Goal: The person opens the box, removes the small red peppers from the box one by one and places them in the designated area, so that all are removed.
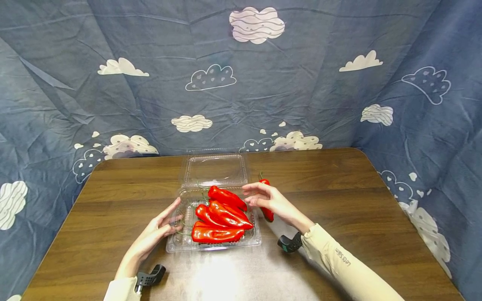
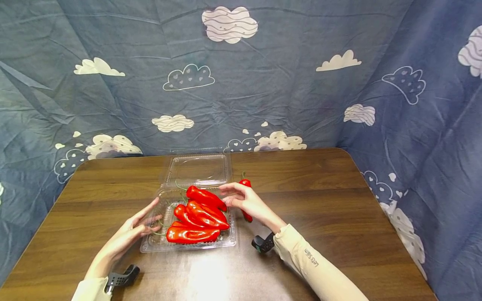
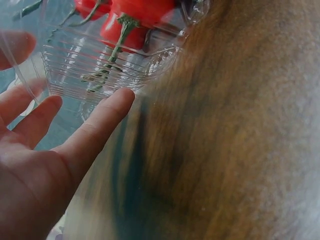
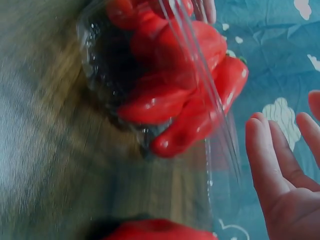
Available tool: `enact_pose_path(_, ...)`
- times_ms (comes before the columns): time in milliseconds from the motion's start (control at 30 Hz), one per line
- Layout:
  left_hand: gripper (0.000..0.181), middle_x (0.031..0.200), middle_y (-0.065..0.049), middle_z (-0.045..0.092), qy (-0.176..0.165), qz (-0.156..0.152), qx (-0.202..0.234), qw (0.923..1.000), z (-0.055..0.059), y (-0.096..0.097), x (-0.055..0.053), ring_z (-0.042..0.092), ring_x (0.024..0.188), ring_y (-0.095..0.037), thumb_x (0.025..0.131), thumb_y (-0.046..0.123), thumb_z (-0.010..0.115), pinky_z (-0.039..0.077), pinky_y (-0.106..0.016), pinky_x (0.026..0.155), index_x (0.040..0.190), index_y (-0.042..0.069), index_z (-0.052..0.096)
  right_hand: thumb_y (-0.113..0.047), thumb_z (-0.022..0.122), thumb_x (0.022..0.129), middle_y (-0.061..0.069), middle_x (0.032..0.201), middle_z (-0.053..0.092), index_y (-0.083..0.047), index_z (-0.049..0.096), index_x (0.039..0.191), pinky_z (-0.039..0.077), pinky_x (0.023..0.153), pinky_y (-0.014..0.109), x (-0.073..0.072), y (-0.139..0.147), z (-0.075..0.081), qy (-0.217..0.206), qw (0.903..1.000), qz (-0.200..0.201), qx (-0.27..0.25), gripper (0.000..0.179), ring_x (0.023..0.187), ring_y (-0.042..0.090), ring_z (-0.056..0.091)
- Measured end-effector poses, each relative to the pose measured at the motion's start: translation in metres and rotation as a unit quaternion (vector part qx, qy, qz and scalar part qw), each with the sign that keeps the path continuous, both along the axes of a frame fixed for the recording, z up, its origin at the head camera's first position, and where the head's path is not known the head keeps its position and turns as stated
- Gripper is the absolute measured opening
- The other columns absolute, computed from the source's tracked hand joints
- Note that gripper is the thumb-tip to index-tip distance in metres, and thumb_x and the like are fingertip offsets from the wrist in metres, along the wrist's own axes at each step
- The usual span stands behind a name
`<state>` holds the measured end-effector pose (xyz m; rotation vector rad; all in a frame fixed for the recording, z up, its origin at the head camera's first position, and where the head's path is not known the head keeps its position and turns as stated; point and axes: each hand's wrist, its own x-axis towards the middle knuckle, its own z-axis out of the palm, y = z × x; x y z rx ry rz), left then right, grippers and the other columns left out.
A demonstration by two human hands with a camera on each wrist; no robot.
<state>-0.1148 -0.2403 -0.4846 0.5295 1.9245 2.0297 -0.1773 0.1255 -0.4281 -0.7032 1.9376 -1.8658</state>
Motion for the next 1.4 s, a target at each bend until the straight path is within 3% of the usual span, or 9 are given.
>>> enact_pose_path(200,0.071,0.156,-0.02,-0.004,-0.004,0.002,-0.001,1.0,0.002,-0.002,0.003,0.041,0.128,-0.022,0.09,-0.009,0.042,0.045,-0.034,0.097,0.152,0.0,0.009,0.008,0.054,0.089,0.033,0.129,0.049,0.014,0.046,0.13,0.051,0.091,0.04,0.003,-0.013,-0.001,0.005,0.9986,0.049,0.017,0.043,0.111,0.049,0.053)
enact_pose_path(633,0.069,0.158,-0.015,-0.001,0.005,-0.007,0.01,0.9999,0.001,-0.001,0.002,0.043,0.127,-0.017,0.091,-0.009,0.04,0.046,-0.033,0.097,0.151,-0.001,0.008,-0.003,0.057,0.089,0.025,0.134,0.048,0.008,0.047,0.131,0.048,0.093,0.033,0.003,-0.03,-0.003,0.038,0.9896,0.116,0.076,0.044,0.117,0.041,0.05)
enact_pose_path(800,0.069,0.158,-0.016,-0.001,-0.001,-0.004,0.003,1.0,0.001,-0.001,0.002,0.043,0.127,-0.018,0.091,-0.009,0.04,0.046,-0.033,0.097,0.151,0.0,0.009,-0.004,0.058,0.087,0.019,0.133,0.051,0.004,0.051,0.13,0.047,0.095,0.036,0.004,-0.034,-0.002,0.045,0.9857,0.119,0.111,0.045,0.118,0.036,0.051)
enact_pose_path(1000,0.07,0.157,-0.018,-0.002,-0.011,0.005,-0.01,0.9999,0.002,0.0,0.002,0.038,0.128,-0.032,0.091,-0.007,0.041,0.046,-0.032,0.097,0.152,0.002,0.01,0.001,0.059,0.087,0.018,0.129,0.054,0.002,0.054,0.129,0.044,0.098,0.045,0.005,-0.04,-0.002,0.077,0.9806,0.109,0.144,0.042,0.114,0.034,0.053)
enact_pose_path(1133,0.069,0.158,-0.017,-0.002,-0.011,0.007,-0.008,0.9999,0.002,0.0,0.002,0.035,0.13,-0.034,0.091,-0.007,0.041,0.045,-0.032,0.097,0.152,0.002,0.01,0.003,0.063,0.084,0.017,0.125,0.054,0.0,0.057,0.126,0.049,0.092,0.038,0.006,-0.042,-0.001,0.107,0.9728,0.097,0.181,0.043,0.11,0.031,0.055)
enact_pose_path(1400,0.068,0.159,-0.013,0.0,-0.003,0.006,-0.002,1.0,0.0,0.002,0.002,0.025,0.131,-0.045,0.091,-0.008,0.04,0.043,-0.033,0.099,0.151,0.0,0.01,0.005,0.066,0.081,0.012,0.127,0.057,-0.004,0.061,0.125,0.051,0.086,0.027,0.007,-0.043,0.0,0.108,0.9672,0.107,0.203,0.045,0.099,0.023,0.061)
